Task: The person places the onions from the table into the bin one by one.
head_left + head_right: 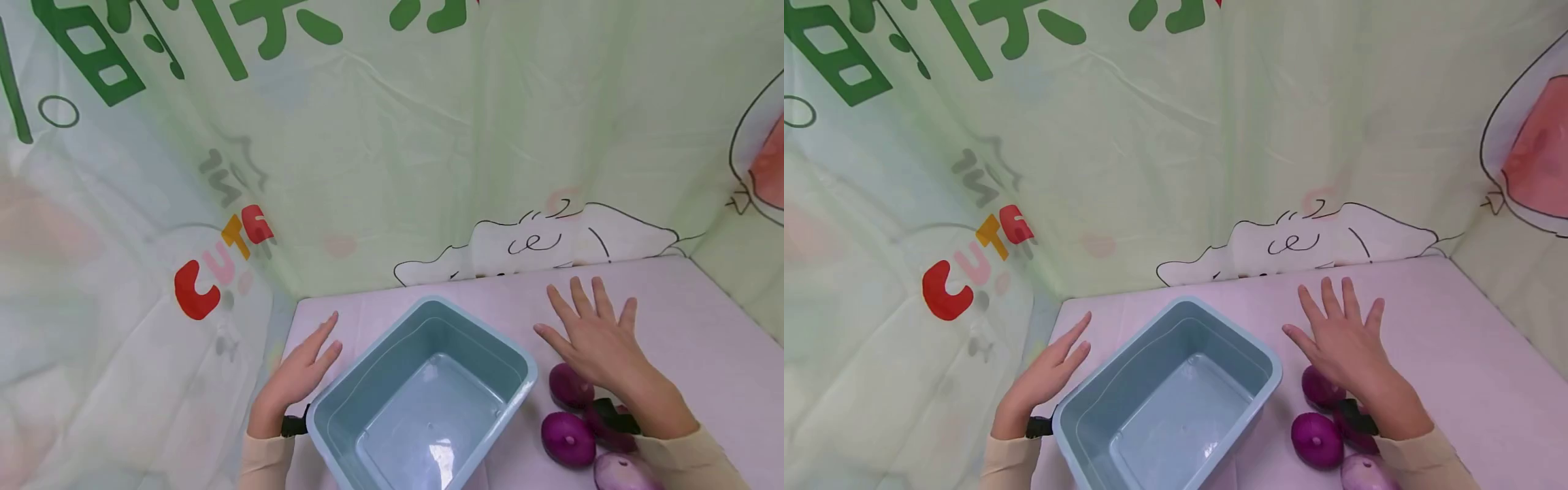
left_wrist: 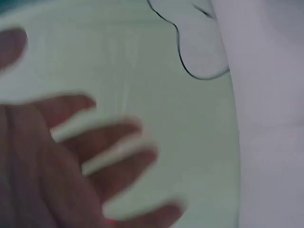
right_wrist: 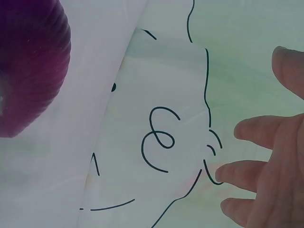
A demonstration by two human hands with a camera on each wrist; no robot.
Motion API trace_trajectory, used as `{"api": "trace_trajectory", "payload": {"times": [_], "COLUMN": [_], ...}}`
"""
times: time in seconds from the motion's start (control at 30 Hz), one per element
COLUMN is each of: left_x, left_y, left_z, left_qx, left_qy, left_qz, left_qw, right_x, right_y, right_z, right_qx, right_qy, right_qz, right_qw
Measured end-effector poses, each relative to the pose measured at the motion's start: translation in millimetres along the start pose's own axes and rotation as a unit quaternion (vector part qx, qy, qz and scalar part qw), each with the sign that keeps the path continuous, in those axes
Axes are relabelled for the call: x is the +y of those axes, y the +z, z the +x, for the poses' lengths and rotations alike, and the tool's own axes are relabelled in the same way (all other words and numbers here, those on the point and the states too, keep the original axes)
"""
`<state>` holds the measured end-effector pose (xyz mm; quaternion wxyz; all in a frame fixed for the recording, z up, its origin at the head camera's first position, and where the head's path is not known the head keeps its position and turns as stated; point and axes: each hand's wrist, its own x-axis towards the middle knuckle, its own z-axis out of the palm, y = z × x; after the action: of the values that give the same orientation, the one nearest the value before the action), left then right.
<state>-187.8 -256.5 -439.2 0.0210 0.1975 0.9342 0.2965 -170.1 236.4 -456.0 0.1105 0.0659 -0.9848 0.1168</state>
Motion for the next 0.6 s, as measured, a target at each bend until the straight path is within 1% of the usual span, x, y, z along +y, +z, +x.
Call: {"api": "trace_trajectory", "payload": {"times": [0.03, 0.1, 0.13, 0.2, 0.27, 0.37, 0.47, 0.6], "left_x": [1.6, 4.4, 5.3, 6.5, 7.3, 7.3, 6.2, 3.8], "left_y": [-0.3, 0.2, 0.8, 2.7, 4.5, 6.6, 7.7, 7.9], "left_z": [-1.4, -4.1, -5.6, -8.7, -11.6, -15.6, -19.6, -27.6], "left_qx": [-0.031, -0.088, -0.110, -0.138, -0.153, -0.168, -0.172, -0.167], "left_qy": [0.013, 0.033, 0.040, 0.044, 0.043, 0.043, 0.046, 0.052], "left_qz": [-0.046, -0.117, -0.139, -0.161, -0.167, -0.155, -0.130, -0.104], "left_qw": [0.9983, 0.9887, 0.9834, 0.9762, 0.9731, 0.9726, 0.9753, 0.9790], "right_x": [1, 3, 4, 8, 12, 20, 30, 46], "right_y": [-1.1, -3.5, -4.5, -6.1, -7.2, -7.6, -7.3, -7.8], "right_z": [-1, -4, -6, -9, -13, -19, -27, -41], "right_qx": [0.003, 0.005, 0.004, -0.001, -0.007, -0.017, -0.024, -0.032], "right_qy": [0.001, 0.006, 0.009, 0.015, 0.022, 0.036, 0.051, 0.067], "right_qz": [0.000, 0.001, 0.002, 0.005, 0.009, 0.015, 0.021, 0.033], "right_qw": [1.000, 1.000, 1.000, 1.000, 1.000, 0.999, 0.998, 0.997]}}
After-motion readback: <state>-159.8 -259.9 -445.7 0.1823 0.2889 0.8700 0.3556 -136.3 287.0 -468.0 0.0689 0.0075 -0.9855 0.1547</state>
